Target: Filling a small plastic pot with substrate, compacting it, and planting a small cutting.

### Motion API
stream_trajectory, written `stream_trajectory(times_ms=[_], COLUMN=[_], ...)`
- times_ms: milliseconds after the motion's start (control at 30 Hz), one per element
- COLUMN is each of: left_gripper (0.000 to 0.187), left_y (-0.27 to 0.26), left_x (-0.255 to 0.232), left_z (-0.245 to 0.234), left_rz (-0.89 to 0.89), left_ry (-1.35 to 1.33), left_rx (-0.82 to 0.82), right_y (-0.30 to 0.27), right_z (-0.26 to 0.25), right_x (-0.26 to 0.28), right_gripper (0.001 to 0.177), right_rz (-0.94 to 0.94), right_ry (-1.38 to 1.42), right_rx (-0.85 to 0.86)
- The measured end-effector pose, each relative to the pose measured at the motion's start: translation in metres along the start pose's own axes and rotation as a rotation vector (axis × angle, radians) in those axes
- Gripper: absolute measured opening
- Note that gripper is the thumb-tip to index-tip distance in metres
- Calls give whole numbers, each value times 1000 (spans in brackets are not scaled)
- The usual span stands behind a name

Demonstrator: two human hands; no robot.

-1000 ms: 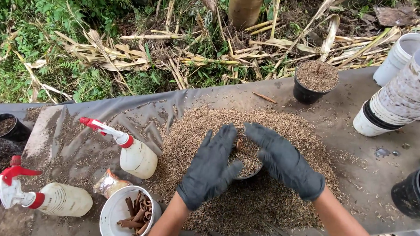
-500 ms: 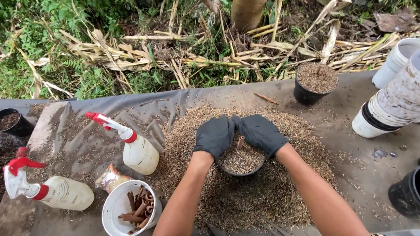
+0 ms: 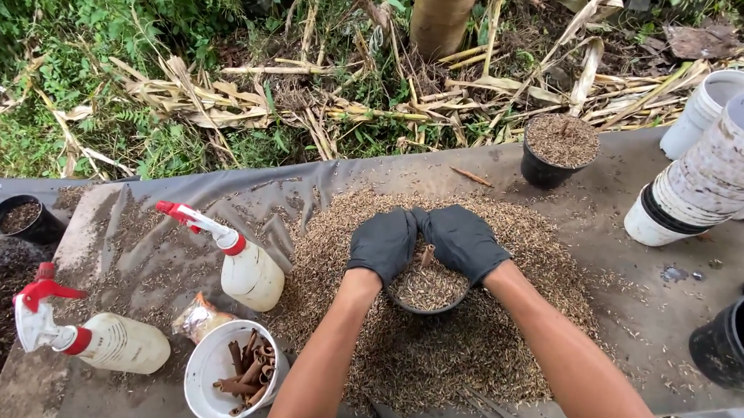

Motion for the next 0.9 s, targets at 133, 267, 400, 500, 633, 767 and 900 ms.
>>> stream_trajectory(times_ms=[133,267,400,500,633,767,900], left_gripper=[66,60,59,51,55,50,50], left_y=[-16,-2,31,0,-6,-8,-3], left_x=[-15,-21,-12,-33,-35,-38,-33], left_z=[-36,-40,7,-25,-33,-31,-20], left_rz=[-12,60,110,105,86,80,85], left_ry=[-35,20,105,132,99,122,134], left_rx=[-54,-84,-32,-1,32,43,18], right_y=[-24,-28,-33,-26,-28,-32,-35], right_z=[-23,-29,-32,-14,-9,-7,-10], right_x=[9,-4,-3,1,8,11,18], right_gripper=[38,47,51,58,58,58,59], right_rz=[-68,61,180,228,206,183,157], right_ry=[2,204,121,98,98,103,102], right_rx=[-75,-142,-193,-284,-238,-183,-122])
Point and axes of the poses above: each hand's wrist, its own y-axis towards the middle knuckle, its own z-axis out of the palm, x = y × z, the point moved 7 cm from there along y, towards the middle knuckle, and after that the axes turned 6 degrees about y, right-handed, at the moved point
